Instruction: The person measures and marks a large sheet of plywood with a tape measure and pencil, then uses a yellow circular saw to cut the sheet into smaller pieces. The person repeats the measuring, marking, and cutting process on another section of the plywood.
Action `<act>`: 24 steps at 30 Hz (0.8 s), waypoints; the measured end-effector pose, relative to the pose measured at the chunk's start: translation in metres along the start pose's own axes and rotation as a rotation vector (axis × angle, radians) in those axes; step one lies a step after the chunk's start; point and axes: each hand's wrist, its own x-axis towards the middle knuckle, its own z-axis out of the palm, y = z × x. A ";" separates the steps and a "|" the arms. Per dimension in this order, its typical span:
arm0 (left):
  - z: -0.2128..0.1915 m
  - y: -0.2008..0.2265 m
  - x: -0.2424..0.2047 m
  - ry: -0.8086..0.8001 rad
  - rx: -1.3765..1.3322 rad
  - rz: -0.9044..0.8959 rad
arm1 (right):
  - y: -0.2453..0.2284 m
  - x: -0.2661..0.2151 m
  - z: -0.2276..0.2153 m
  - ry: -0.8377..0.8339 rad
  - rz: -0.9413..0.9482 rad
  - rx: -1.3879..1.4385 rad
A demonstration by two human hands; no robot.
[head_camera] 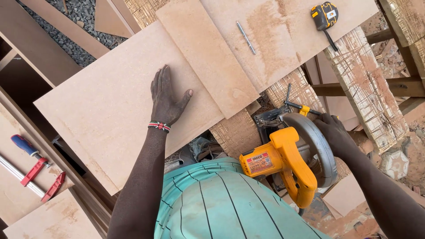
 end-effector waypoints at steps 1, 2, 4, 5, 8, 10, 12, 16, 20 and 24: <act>0.003 0.001 0.000 0.018 -0.025 -0.022 | 0.002 0.002 -0.001 -0.032 -0.019 0.044; 0.006 0.003 0.000 0.036 -0.050 -0.045 | 0.005 0.003 -0.002 -0.065 -0.039 0.087; 0.009 0.005 0.001 0.066 -0.051 -0.042 | 0.001 0.006 -0.009 -0.107 -0.054 0.101; 0.011 0.006 0.004 0.104 -0.058 -0.042 | 0.000 0.010 -0.015 -0.147 -0.073 0.106; 0.005 0.012 0.005 0.043 -0.093 -0.118 | 0.005 0.014 -0.014 -0.274 -0.070 0.007; -0.004 0.017 0.001 0.027 -0.107 -0.128 | 0.018 0.013 0.004 -0.255 -0.097 -0.099; -0.010 0.017 -0.005 0.011 -0.123 -0.139 | 0.019 0.012 0.009 -0.236 -0.122 -0.208; -0.019 0.009 -0.021 0.100 -0.114 -0.102 | 0.008 0.008 -0.015 -0.133 -0.007 -0.029; -0.029 0.015 -0.028 0.167 -0.130 0.003 | 0.001 0.003 -0.054 0.010 0.394 0.113; -0.043 0.078 0.001 0.202 -0.158 0.140 | 0.016 0.008 -0.086 0.210 0.508 0.260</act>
